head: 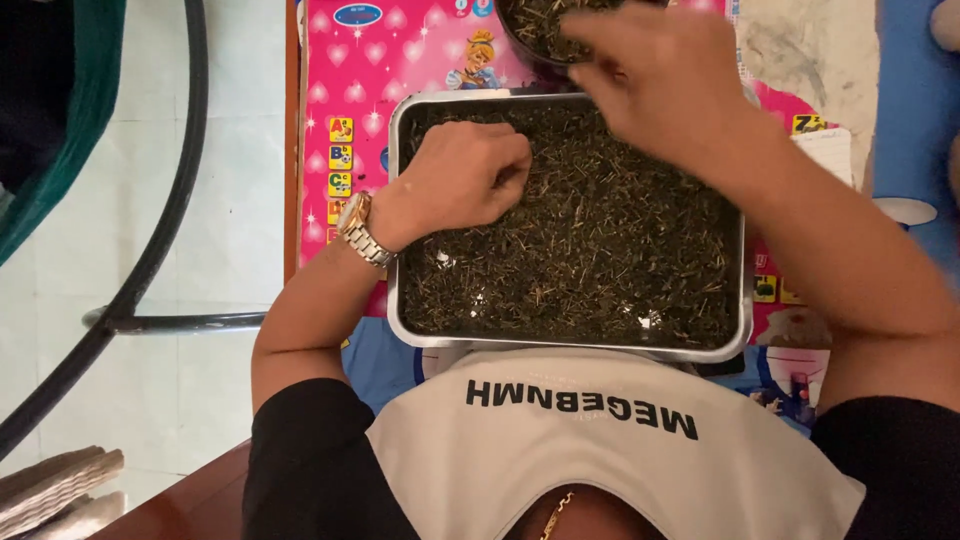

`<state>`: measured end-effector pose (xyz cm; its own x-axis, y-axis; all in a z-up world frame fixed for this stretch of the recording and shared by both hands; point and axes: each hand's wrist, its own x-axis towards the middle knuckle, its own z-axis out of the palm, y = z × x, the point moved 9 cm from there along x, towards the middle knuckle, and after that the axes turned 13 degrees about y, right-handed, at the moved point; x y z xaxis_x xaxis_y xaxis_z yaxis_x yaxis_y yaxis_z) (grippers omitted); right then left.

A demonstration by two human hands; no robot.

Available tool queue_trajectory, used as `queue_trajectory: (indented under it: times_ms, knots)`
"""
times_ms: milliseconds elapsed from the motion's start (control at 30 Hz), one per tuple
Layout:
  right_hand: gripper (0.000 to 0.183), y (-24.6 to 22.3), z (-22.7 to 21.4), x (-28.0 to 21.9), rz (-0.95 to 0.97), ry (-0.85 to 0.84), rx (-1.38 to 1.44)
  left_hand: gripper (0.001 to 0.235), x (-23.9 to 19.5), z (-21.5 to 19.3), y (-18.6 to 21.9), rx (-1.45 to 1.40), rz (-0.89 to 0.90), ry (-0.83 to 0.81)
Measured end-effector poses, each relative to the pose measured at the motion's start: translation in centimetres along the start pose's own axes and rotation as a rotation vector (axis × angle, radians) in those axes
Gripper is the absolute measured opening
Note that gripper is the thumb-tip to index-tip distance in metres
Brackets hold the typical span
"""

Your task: Manually sorting dried tea leaves by picking out stems and placing them into a separate bowl.

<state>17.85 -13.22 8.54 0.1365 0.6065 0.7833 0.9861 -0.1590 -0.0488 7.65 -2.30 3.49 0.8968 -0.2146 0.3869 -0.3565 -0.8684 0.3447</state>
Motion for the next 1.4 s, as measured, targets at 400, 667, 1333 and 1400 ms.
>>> queue_trajectory:
  times_ms: [400,667,1333,1400]
  knots:
    - [0.038,0.3,2.9,-9.3,0.217,-0.757,-0.279,0.01,5.2,-4.0,-0.6,0.017,0.039,0.201]
    - [0.018,-2.0,2.4,-9.2,0.139,-0.504,-0.171,0.011,8.5,-4.9,-1.2,0.105,-0.039,0.399]
    - [0.016,-3.0,2.2,-8.1,0.142,-0.503,-0.041,0.006,3.9,6.0,0.8,0.093,0.109,-0.168]
    - [0.01,-2.8,2.5,-8.5,0.154,-0.504,-0.042,0.007,3.6,6.4,0.7,0.155,0.152,-0.139]
